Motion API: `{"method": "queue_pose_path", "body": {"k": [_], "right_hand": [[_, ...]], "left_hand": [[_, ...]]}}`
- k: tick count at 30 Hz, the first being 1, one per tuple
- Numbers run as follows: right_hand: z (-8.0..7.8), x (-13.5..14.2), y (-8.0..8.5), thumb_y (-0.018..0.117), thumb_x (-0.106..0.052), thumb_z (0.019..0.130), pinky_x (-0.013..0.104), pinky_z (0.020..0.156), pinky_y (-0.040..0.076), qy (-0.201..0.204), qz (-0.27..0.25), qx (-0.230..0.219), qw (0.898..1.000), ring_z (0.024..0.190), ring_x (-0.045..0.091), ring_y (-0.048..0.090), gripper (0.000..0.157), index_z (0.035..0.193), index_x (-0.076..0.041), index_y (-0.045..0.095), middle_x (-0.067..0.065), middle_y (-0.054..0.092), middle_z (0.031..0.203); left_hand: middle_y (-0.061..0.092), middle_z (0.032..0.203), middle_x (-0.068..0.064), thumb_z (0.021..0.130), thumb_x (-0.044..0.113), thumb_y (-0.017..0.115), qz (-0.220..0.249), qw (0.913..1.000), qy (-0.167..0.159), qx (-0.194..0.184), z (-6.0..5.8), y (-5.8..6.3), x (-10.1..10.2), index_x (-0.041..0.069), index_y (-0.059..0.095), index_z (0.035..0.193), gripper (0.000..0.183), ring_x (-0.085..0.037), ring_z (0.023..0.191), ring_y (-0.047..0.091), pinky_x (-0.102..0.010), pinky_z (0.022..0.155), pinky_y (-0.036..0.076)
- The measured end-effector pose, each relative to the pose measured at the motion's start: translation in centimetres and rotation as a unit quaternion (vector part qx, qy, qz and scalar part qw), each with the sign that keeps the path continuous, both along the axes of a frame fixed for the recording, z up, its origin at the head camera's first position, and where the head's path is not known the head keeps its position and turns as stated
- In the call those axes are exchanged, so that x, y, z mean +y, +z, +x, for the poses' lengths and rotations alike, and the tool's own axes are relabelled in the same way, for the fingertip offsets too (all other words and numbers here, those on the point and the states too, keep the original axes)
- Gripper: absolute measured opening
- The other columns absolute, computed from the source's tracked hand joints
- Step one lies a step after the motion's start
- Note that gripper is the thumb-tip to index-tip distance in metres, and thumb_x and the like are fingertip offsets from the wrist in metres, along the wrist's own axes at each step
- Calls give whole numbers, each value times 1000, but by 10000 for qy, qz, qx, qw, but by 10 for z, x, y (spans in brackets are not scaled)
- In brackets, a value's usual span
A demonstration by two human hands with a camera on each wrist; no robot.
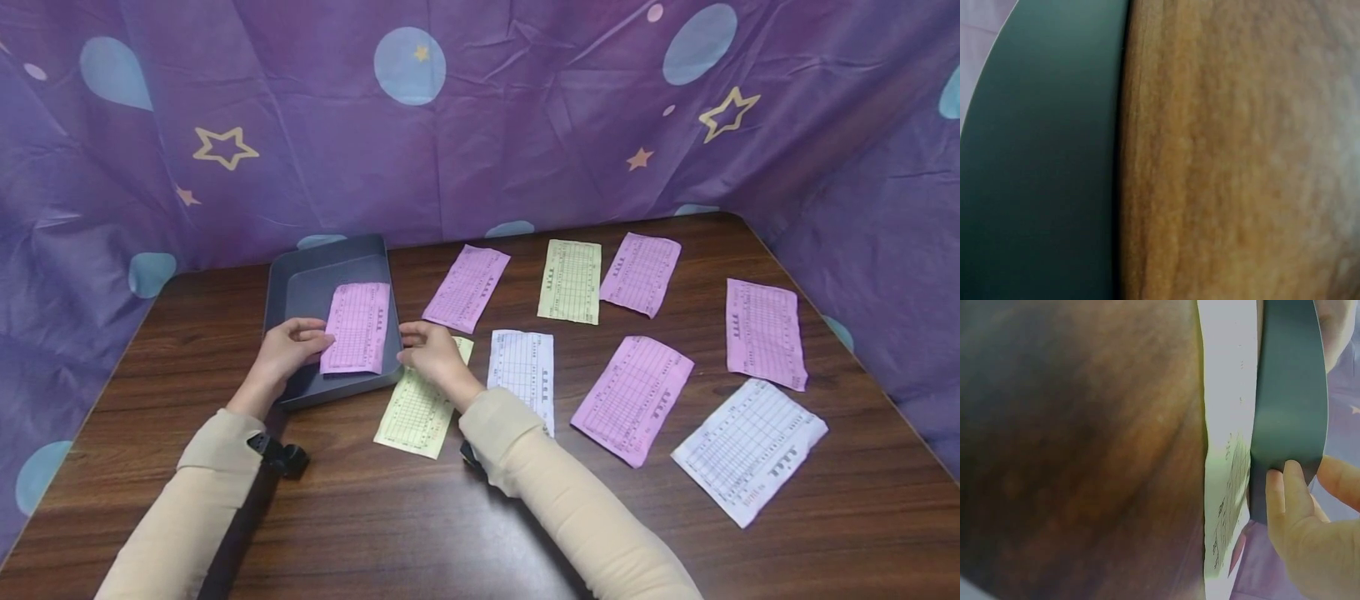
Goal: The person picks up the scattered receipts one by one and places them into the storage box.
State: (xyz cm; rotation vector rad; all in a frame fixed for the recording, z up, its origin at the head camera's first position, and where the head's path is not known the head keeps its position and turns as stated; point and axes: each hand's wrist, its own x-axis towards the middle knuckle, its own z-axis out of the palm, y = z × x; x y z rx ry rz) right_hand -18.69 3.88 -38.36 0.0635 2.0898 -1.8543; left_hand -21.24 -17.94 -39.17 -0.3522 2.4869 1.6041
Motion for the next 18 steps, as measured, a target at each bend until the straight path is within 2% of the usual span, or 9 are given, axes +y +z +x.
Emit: {"method": "queue_pose_path", "body": {"k": [6, 12, 18], "right_hand": [[0, 1, 0, 55, 9, 87, 34, 97, 51, 3, -51, -8, 10000, 114, 32, 58, 49, 135, 5, 47, 27, 55, 130], [-1, 1, -2, 55, 8, 86, 34, 96, 52, 47, 43, 151, 9999, 116, 35, 58, 49, 134, 7, 48, 29, 56, 129], [-1, 0, -3, 56, 8, 85, 34, 96, 52, 47, 48, 127, 9999, 116, 36, 58, 49, 134, 7, 48, 29, 56, 129]], "left_hand": [[62, 114, -21, 90, 6, 62, -17, 9999, -31, 122, 0, 1, 0, -8, 51, 127, 41, 5, 69, 54, -9, 66, 50], [63, 111, -20, 89, 5, 62, 13, 9996, -62, 275, 0, 4, -3, -10, 52, 126, 41, 8, 68, 53, -9, 65, 50], [59, 123, -26, 90, 5, 60, -87, 9992, -182, 349, 5, 13, -9, -9, 50, 129, 43, 7, 74, 54, -11, 71, 51]]}}
